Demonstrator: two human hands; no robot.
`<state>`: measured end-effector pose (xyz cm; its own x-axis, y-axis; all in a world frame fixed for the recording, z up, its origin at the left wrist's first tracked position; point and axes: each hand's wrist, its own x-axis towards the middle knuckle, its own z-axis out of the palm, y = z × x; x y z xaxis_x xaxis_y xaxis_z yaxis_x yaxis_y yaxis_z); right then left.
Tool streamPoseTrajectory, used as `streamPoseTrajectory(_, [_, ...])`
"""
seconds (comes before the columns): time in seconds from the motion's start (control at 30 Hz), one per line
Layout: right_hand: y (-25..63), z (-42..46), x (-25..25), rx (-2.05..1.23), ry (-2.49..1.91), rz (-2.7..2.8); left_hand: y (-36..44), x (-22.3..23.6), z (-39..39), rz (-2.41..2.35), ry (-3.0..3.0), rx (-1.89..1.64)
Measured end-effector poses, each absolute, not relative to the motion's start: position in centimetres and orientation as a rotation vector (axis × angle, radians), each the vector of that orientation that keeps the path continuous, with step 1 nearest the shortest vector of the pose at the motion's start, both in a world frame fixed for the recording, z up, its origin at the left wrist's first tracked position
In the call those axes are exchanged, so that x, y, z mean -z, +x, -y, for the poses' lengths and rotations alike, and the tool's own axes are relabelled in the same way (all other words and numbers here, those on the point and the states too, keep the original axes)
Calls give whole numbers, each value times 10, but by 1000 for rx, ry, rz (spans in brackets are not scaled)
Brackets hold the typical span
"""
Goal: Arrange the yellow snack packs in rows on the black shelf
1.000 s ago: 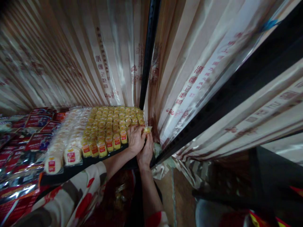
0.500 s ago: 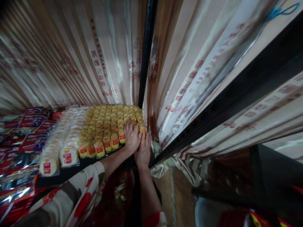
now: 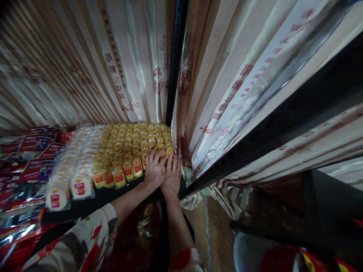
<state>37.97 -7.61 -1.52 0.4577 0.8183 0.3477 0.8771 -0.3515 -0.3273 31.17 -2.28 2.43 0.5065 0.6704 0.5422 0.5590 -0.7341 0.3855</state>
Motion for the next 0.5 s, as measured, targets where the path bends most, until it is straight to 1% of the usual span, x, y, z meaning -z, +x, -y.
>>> streamPoseTrajectory(0.13, [384,76,18,165,-2202,1361,302,-25,39,-1011,2509,-1099])
streamPoseTrajectory(0.27, [385,74,16,118,-2141,1314,269,-18,81,-908,2405,-1094])
streamPoseTrajectory(0.4, [388,74,13,131,-1948,1216,211,7,135,-790,2302,-1052])
streamPoseTrajectory(0.5, [379,82,6,117,-1829,1101,158,31,163,-852,2247,-871])
